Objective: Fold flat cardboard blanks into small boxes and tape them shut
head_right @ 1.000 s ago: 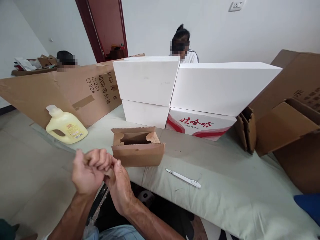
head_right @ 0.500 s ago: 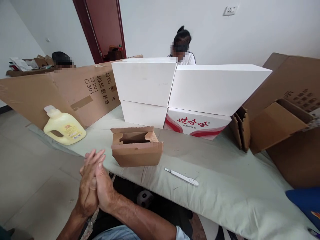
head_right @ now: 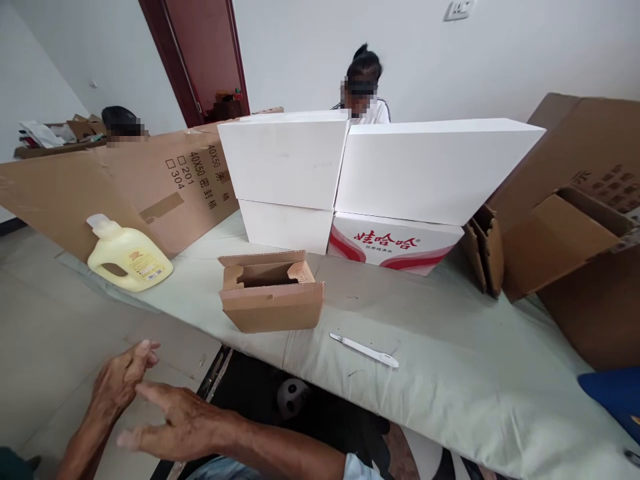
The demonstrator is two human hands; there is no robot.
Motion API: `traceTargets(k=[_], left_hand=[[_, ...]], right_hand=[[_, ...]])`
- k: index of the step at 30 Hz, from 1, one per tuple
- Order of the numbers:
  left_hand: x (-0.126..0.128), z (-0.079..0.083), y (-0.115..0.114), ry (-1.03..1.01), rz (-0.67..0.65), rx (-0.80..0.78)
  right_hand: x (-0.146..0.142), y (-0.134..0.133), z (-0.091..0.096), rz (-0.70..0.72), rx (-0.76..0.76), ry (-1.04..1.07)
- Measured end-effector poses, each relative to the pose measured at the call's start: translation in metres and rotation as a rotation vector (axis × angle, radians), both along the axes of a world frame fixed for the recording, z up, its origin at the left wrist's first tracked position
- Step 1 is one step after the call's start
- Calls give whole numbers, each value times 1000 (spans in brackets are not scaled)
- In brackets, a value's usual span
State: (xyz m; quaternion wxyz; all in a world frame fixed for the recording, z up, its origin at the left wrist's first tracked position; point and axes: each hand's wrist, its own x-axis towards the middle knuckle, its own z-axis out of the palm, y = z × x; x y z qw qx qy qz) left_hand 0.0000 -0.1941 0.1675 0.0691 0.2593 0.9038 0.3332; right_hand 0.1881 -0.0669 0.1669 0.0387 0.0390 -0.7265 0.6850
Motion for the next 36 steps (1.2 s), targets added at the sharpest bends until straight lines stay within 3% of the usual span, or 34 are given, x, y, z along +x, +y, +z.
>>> traceTargets(k=[3, 5, 7, 9, 11, 14, 17, 21, 23, 27, 30, 32, 36], left_hand=[[-24, -9, -19, -24, 108, -52], [-33, -2, -24, -74, 120, 37], [-35, 14, -20, -201, 78, 236], [-30, 33, -7, -362, 25, 535], [-23, 48, 10, -416, 52, 723], [-17, 56, 32, -257, 183, 689], [-19, 54, 38, 24, 235, 494], [-30, 53, 27, 346, 68, 37], [-35, 53, 22, 468, 27, -34], [-36, 56, 24, 416, -67, 110], [-27, 60, 42, 288, -186, 226], [-16, 65, 61, 214, -325, 278], [-1, 73, 110, 75, -632, 311]], right_hand=[[20, 9, -12, 51, 69, 29], [35, 21, -4, -21, 95, 60], [52, 39, 16, -154, 127, 128], [68, 59, 42, -314, 183, 229], [83, 79, 65, -476, 262, 353], [103, 104, 84, -689, 391, 524], [117, 116, 86, -791, 478, 581], [129, 121, 83, -837, 536, 559], [135, 124, 82, -890, 586, 583], [147, 147, 80, -1124, 732, 613], [157, 180, 74, -1281, 782, 523], [163, 204, 70, -1248, 758, 430], [164, 237, 63, -966, 588, 197]])
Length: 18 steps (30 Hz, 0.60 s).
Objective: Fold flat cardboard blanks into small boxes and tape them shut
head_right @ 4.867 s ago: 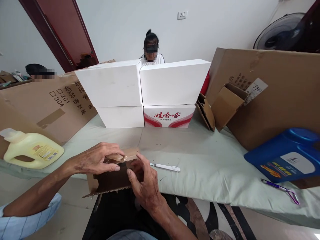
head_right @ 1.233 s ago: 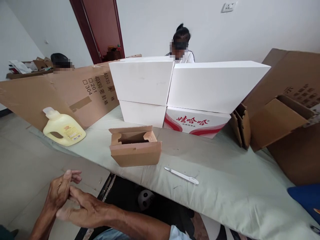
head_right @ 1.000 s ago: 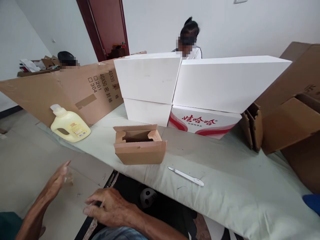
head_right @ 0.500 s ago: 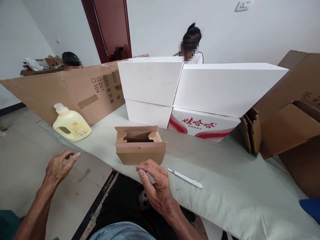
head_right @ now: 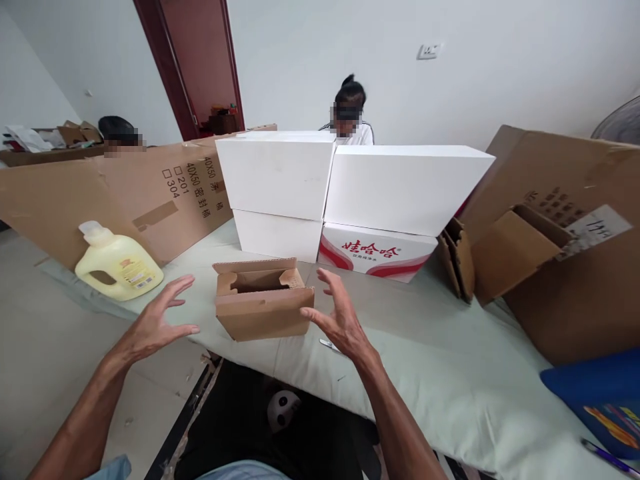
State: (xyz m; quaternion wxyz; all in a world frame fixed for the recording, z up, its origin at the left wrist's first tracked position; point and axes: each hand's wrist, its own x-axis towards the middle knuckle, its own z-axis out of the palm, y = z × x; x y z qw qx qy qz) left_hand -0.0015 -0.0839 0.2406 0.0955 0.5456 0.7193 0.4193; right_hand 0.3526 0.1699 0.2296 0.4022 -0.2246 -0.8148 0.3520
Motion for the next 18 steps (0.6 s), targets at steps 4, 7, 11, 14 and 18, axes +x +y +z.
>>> traceTargets(k=[4, 7, 11, 14, 18], left_hand=[[-3, -5, 50, -174, -200, -25], [-4, -15, 72, -236, -242, -51], [-1, -20, 72, -105, -190, 55], [0, -5, 66, 63, -261, -35], [-1, 27, 74, 182, -382, -334]], right_hand=[[-9, 7, -5, 189, -234, -140], [-14, 4, -9, 227, -294, -150], [-7, 4, -8, 219, -190, -145], [0, 12, 4, 282, -65, -279], [-2, 34, 30, 330, 122, -537]])
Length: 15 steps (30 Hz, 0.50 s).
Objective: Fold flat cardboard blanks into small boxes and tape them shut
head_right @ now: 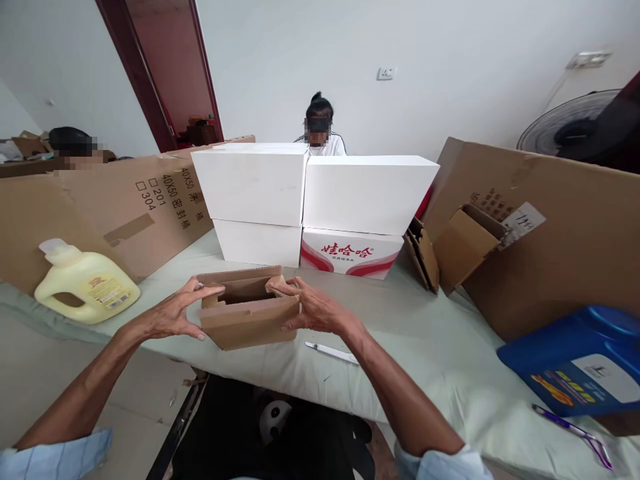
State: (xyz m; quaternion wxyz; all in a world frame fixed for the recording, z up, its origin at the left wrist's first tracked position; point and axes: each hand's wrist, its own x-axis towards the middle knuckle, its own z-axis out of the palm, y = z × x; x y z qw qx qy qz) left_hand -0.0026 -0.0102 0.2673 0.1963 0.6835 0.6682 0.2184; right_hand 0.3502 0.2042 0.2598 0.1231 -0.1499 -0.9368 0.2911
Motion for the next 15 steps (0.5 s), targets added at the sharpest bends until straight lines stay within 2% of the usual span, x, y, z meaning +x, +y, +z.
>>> traceTargets(k=[4, 7, 9, 12, 15], left_hand=[[0, 19, 17, 137, -85, -103], [-2, 27, 26, 217, -136, -127], [-3, 32, 31, 260, -136, -161], [-3, 39, 37, 297, -147, -168], [0, 42, 42, 278, -177, -136]], right_hand=[[-13, 15, 19, 22, 271, -97], [-20, 13, 25, 37, 494, -20], [-22, 6, 24, 126, 618, 11], [-23, -2, 20, 267, 669, -1], [-20, -4, 19, 293, 619, -28]])
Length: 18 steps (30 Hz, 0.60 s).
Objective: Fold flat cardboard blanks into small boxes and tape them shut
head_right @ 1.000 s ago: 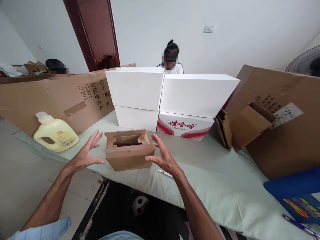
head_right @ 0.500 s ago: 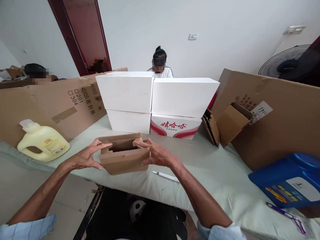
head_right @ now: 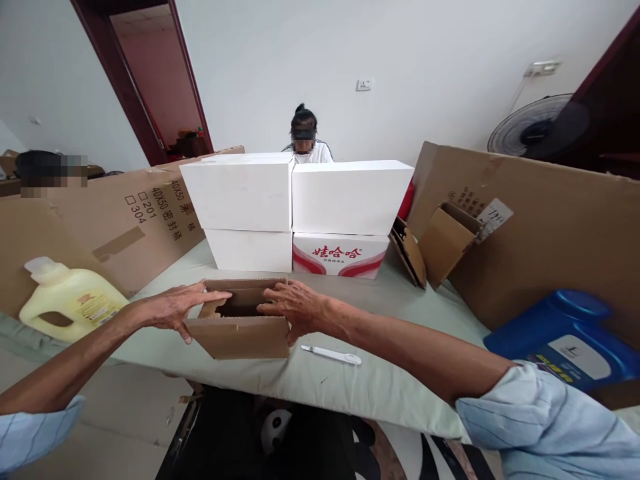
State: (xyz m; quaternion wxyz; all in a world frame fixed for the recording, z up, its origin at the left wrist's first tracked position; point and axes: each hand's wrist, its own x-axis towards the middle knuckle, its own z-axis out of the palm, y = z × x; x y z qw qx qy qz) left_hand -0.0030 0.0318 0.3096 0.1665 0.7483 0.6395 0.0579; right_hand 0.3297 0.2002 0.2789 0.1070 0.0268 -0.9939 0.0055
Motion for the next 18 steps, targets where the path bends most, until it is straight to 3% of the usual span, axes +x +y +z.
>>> traceTargets(k=[5, 8, 14, 18], left_hand=[[-1, -3, -5, -58, -8, -16], [-4, -13, -13, -186, -6, 23], [0, -51, -19, -506, 134, 277], [11, -73, -10, -651, 407, 585]], right_hand=[[14, -1, 7, -68, -16, 1], [31, -4, 2, -146, -119, 93], [41, -20, -44, -270, -596, 471], [30, -36, -78, -426, -1024, 685]])
